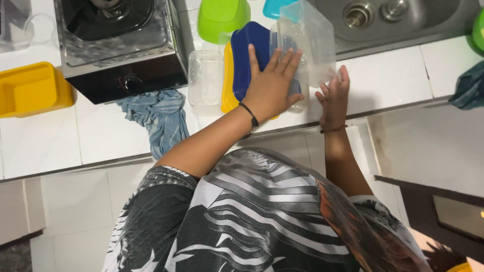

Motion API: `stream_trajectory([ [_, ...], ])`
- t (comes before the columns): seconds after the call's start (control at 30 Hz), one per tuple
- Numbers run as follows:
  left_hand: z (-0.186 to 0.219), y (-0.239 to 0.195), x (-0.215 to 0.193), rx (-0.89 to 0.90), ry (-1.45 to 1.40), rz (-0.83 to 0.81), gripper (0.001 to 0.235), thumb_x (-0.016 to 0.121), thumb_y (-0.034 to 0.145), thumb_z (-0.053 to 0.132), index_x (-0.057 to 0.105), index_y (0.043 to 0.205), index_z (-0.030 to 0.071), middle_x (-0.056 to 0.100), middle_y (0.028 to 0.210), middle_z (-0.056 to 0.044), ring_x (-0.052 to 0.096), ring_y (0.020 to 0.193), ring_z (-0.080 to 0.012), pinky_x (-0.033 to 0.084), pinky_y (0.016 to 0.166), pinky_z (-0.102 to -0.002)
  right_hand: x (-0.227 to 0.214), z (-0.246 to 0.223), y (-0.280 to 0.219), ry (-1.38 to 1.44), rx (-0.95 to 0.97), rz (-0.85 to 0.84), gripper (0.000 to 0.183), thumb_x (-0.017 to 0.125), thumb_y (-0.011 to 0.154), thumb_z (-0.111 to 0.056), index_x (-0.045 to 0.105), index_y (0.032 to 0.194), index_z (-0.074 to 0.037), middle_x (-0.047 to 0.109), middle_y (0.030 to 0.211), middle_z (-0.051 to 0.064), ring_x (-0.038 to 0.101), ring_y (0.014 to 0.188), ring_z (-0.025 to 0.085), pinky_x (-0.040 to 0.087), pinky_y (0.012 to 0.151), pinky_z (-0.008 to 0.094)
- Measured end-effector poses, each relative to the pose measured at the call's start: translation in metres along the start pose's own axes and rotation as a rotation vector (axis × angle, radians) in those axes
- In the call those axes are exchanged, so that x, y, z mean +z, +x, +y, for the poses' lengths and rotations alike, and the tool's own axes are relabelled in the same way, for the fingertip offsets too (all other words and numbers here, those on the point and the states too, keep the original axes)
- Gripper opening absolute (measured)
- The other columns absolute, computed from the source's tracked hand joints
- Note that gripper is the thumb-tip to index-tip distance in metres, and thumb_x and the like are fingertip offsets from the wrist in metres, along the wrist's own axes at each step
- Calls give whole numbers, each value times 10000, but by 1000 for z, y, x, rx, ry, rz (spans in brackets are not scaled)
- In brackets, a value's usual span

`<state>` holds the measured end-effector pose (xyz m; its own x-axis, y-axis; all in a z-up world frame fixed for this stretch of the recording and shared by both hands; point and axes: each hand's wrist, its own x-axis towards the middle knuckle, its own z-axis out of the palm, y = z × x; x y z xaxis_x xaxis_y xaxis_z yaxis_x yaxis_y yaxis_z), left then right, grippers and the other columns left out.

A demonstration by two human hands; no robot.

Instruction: The person wipes a clear plastic cup, a yellow rectangular container, and a clear rectangular container with a blue cloth on a white kitchen countertop. The person handles each item individually, wiping the exterior surfaces before placing them back on the counter.

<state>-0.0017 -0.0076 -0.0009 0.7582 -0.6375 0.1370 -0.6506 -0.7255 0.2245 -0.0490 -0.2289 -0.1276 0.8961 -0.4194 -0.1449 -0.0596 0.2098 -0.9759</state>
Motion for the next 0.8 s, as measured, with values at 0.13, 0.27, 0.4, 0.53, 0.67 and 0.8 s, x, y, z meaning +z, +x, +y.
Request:
stream_trajectory([
  [0.13, -4, -5, 0, 20, -117, 33, 1016, 726, 863, 571, 185, 1602, 132, 321, 1636, -125, 271, 1524, -339, 19, 1152, -764, 6, -24, -3, 259, 4, 61, 599, 467, 1041, -366, 289, 1598, -232, 429, 1524, 40, 561, 1049, 158, 553, 902, 345],
  [0.27, -7, -17, -3, 133, -262, 153, 1009, 794, 866, 432, 170, 1624, 203, 263, 1677, -93, 250, 1560, -325, 119, 1205, -724, -5, -40, -9, 290, -221, -24, 679, 581, 966, -83, 312, 1586, -149, 401, 1554, 80, 543, 1101, 186, 574, 960, 381],
  [0.4, -8, -43, -2, 236, -292, 303, 926, 793, 918, 274, 218, 1644, 281, 247, 1706, -48, 229, 1605, -310, 131, 1273, -697, -3, -56, -19, 457, -350, -171, 813, 563, 885, 59, 283, 1636, -75, 417, 1546, 156, 589, 1237, 210, 551, 1053, 339],
  [0.53, -16, -69, -11, 286, -297, 379, 835, 766, 964, 203, 291, 1642, 310, 272, 1717, -21, 245, 1626, -282, 131, 1322, -673, -14, -56, -29, -47, -545, -119, 765, 524, 932, 105, 275, 1636, -60, 376, 1562, 96, 490, 1261, 148, 483, 1066, 288],
  [0.67, -33, -101, -18, 347, -334, 466, 707, 750, 1008, 173, 397, 1605, 309, 339, 1694, -1, 285, 1619, -273, 128, 1321, -640, 6, -67, -59, -249, -640, -157, 778, 632, 1037, 59, 186, 1645, -130, 310, 1626, 65, 499, 1130, 166, 505, 927, 299],
  [0.8, -56, -146, -26, 343, -295, 528, 631, 790, 1001, 225, 488, 1550, 301, 386, 1660, 5, 313, 1594, -265, 97, 1324, -673, 56, -71, -99, -491, -981, -125, 866, 828, 1010, 83, 231, 1580, -179, 203, 1665, 50, 394, 1468, 254, 523, 1162, 387],
])
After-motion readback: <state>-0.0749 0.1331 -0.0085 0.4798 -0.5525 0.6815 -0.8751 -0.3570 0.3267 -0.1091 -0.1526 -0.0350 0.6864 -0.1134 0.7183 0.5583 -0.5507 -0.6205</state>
